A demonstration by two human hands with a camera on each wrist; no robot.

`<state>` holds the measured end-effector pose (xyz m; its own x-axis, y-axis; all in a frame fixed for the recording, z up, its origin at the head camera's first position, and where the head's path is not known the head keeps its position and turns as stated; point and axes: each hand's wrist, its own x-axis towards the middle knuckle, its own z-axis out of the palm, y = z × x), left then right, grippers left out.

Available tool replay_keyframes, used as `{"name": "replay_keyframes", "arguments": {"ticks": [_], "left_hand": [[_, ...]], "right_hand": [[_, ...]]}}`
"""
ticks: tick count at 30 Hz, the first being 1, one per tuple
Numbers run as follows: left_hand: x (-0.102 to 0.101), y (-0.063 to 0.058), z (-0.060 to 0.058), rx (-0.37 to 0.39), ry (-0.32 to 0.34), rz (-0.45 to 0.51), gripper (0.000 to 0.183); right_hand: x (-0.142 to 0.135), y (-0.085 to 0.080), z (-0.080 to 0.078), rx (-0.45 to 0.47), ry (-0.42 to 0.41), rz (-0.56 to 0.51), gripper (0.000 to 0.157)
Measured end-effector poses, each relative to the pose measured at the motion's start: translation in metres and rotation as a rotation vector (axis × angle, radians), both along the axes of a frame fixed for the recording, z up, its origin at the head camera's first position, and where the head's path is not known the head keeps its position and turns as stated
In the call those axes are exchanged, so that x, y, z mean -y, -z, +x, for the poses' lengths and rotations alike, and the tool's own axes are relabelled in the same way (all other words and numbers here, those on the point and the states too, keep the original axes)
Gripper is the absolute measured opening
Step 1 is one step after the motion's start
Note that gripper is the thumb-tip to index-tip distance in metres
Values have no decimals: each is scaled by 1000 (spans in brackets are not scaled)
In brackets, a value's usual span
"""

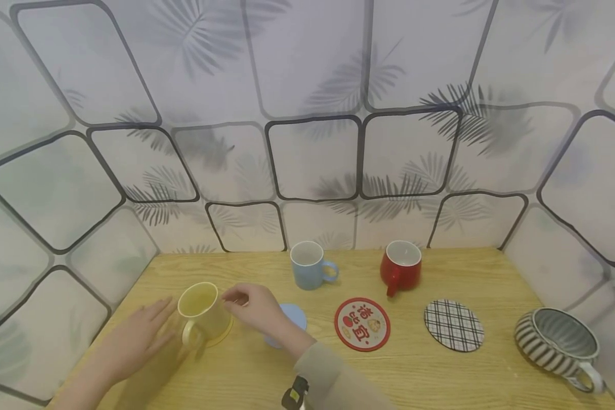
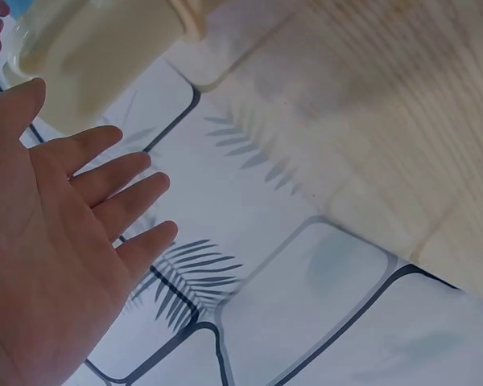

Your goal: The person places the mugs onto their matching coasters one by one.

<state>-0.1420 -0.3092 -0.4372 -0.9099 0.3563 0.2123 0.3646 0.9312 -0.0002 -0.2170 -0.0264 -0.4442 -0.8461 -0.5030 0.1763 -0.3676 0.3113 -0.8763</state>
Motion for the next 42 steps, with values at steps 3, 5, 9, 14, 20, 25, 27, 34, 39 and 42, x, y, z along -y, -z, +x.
{"name": "replay_keyframes", "arguments": {"ticks": [3, 5, 9, 14, 20, 25, 27, 34, 39, 42], "left_hand": [[-1, -6, 1, -3, -5, 5, 62], [-2, -9, 2, -11, -3, 9, 62], [-4, -14, 3, -36, 5, -5, 62], [-8, -19, 6, -50, 13, -23, 62], [-15, -24, 7, -64, 27, -30, 63], [-25, -29, 8, -78, 42, -43, 65], [-29, -31, 9, -78, 52, -48, 65], [-40, -32, 11, -81, 78, -66, 62], [-47, -31, 10, -95, 90, -58, 61], [-51, -30, 10, -111, 104, -65, 61]], "right_hand": [[-5, 0, -6, -29, 12, -5, 24], [-8, 0, -9, -55, 16, -9, 23], [-15, 1, -16, -77, 19, -4, 24], [-23, 0, -23, -65, 34, -1, 25], [-32, -3, -27, -39, 42, -20, 26], [-39, -3, -29, -8, 46, -39, 28], [-43, -4, -30, 9, 52, -49, 29], [-56, -5, -32, 37, 81, -98, 29], [-64, -4, -34, 39, 100, -101, 30], [-70, -4, -36, 32, 103, -93, 31]]}}
